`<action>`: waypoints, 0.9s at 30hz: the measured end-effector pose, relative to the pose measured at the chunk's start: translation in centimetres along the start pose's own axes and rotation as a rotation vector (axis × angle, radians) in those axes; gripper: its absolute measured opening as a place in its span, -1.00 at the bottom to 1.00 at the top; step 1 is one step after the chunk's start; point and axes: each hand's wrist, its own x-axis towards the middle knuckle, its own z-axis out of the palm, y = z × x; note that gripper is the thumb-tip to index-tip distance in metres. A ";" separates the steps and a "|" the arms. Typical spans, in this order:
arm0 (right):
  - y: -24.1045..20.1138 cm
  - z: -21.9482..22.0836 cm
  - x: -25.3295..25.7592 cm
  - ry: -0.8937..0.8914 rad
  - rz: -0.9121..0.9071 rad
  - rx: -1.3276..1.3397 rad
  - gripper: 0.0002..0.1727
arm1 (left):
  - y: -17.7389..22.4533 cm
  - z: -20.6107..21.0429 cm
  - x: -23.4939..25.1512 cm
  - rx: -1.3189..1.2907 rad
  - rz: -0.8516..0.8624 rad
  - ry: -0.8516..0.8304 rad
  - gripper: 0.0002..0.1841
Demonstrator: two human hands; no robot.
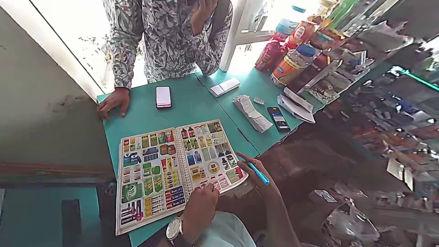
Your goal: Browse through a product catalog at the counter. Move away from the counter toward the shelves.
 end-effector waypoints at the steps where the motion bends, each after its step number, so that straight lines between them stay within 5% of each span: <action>1: 0.1 -0.1 0.3 -0.037 0.002 0.039 -0.44 | 0.3 -0.1 -0.1 0.021 -0.008 -0.020 -0.73; 13: 1.7 0.2 0.8 -0.028 -0.132 0.114 -0.37 | 4.0 -1.0 -0.5 0.322 -0.066 -0.194 -0.71; 19: 0.7 1.4 4.1 0.138 -0.153 0.008 -0.71 | 3.9 -0.9 -0.5 0.248 -0.103 -0.297 -0.67; 27: 2.5 3.0 4.5 0.287 -0.308 0.064 -0.82 | 4.4 -0.8 -0.8 0.290 -0.160 -0.331 -0.58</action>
